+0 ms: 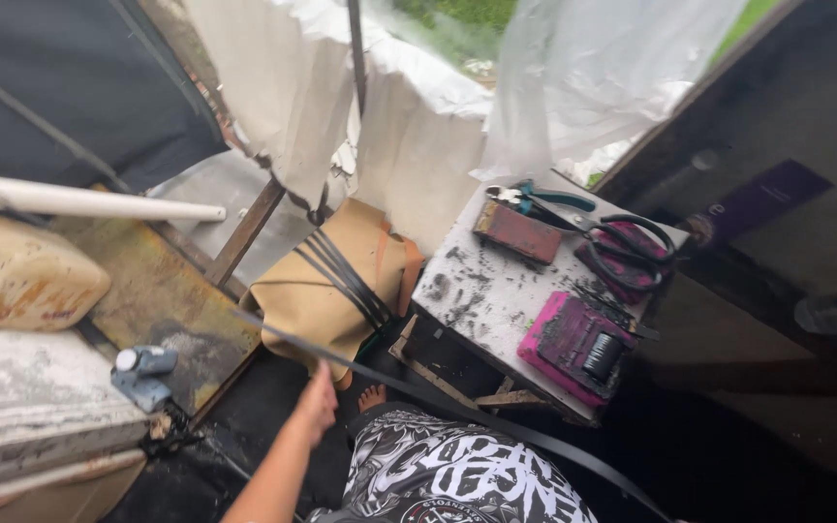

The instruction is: Dyeing the edges of leather straps using a manual roller applicator and hanging them on a line to dry.

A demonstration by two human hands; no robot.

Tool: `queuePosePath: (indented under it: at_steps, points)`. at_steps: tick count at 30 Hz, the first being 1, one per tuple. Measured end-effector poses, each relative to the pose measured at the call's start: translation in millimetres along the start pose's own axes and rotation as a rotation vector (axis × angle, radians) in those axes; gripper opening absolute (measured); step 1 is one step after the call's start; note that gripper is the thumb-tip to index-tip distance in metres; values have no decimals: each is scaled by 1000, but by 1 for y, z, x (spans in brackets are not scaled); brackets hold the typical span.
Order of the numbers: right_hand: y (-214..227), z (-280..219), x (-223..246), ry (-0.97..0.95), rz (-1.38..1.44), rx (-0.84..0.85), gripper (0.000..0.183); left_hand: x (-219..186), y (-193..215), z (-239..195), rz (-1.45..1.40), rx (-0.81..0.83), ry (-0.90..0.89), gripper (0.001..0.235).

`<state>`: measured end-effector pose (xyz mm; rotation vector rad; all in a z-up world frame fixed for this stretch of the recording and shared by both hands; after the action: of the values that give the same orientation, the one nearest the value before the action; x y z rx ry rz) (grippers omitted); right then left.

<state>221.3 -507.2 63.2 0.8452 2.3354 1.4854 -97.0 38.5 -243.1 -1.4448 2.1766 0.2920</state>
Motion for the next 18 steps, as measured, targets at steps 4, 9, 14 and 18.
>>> queuePosePath:
  at_steps: [4,9,14,18]
  points:
    - [76,29,98,-86,28,-71,25,119,-22,-57,142,190,472,96]
    - [166,47,191,319,101,-275,19,89,50,42,1490,176,3,80]
    - [204,39,208,381,85,-393,14,-71,-115,-101,953,512,-429,55]
    - [226,37,230,486,6,-484,18,-168,-253,-370,527,1277,-1039,52]
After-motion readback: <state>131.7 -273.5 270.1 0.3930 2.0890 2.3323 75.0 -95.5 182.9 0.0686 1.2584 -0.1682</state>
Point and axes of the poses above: each hand's wrist, its own z-axis towards the middle knuckle, its own y-axis out of the back of the hand, x = y × z, the point moved 9 cm from there along z, towards the middle knuckle, and after that the axes turned 8 degrees about -z, right-handed, at the moved point
